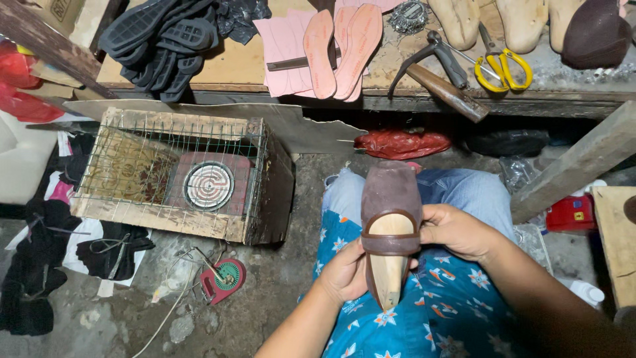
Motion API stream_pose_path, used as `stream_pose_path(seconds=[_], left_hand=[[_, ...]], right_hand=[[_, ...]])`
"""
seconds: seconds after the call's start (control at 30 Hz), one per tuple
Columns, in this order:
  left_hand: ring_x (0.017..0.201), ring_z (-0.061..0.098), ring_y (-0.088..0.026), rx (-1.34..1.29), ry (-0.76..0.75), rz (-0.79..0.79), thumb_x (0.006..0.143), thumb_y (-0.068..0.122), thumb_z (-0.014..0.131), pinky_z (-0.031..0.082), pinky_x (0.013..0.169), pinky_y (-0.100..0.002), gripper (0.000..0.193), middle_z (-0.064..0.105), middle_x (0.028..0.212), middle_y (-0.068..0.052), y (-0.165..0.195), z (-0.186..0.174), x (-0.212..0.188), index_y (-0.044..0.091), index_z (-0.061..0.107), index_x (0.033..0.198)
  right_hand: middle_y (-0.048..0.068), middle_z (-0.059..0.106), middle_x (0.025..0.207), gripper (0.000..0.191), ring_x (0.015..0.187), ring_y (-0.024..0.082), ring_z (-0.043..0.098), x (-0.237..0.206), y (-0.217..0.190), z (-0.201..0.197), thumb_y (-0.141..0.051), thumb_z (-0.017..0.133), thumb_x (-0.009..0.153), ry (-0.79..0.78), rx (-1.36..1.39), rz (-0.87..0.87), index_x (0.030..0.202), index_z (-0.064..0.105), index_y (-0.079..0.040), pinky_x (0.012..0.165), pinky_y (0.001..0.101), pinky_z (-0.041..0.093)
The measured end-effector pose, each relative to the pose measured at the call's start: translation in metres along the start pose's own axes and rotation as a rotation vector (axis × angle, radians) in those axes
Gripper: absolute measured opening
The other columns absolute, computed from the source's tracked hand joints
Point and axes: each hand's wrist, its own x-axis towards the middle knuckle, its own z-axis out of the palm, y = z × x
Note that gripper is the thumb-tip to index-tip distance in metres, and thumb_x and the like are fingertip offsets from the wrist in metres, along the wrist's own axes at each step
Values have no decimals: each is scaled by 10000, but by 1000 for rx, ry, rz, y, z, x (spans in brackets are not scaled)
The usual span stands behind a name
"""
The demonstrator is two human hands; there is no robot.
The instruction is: The person uses pliers and a hammer to attach a rubber sole to a shoe upper, then trims excess material with scissors. The person repeatedly hammers the sole edges and adjusts the fit throughout the process.
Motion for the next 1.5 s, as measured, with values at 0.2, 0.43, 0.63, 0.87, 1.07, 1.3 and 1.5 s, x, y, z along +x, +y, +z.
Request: stream_pose_path(seconds=[0.2,0.43,0.63,0.87,1.07,1.3,1.5], left_hand=[[1266,645,-280,-13,-20,-121,961,425,774,503,1129,-441,780,622,1426,-185,-5,-29,17,-27,479,1524],[1213,659,-197,401,166,135,901,390,789,496,1093,-389,834,626,1362,-123,17,3,21,24,394,1538],[1095,683,-308,1674,392,517,710,390,885,497,963,-432,919,722,1190,-152,70,45,53,67,420,1435],[829,646,-339,2383,314,514,588,463,919,461,800,-452,898,681,870,-138,64,61,70,109,565,1334],[849,650,-338,2349,327,481,583,469,926,453,801,-446,952,697,909,-121,59,53,68,92,534,1365],[946,664,-341,2314,385,545,569,486,917,463,857,-456,1019,717,1013,-147,51,53,63,67,510,1404],[1025,655,-330,2282,484,556,545,484,916,455,870,-471,914,732,1085,-126,43,50,62,66,604,1295]], right_hand=[[88,737,1197,519,1099,188,680,-2,-12,-10,-26,806,731,121,-261,-65,1234,680,-24,955,363,547],[135,735,1270,422,1168,230,680,-13,-17,10,-57,647,884,239,-101,-72,1293,660,46,1032,377,505],[156,621,1367,535,1241,204,633,-25,12,29,-33,580,867,331,27,-130,1390,491,34,1003,397,524],[165,759,1133,374,937,261,709,-22,22,24,-135,575,935,400,-200,207,1281,651,-15,792,393,576],[106,748,1063,257,958,277,702,-5,-49,20,-156,679,887,733,-1213,-587,1119,745,-70,846,403,532],[101,746,1067,175,1013,300,706,31,-77,12,-177,668,898,449,-1217,-537,1017,758,-86,874,389,545],[83,746,1034,163,995,265,718,39,-66,5,-158,631,912,403,-1114,-486,1015,721,-68,877,372,550]])
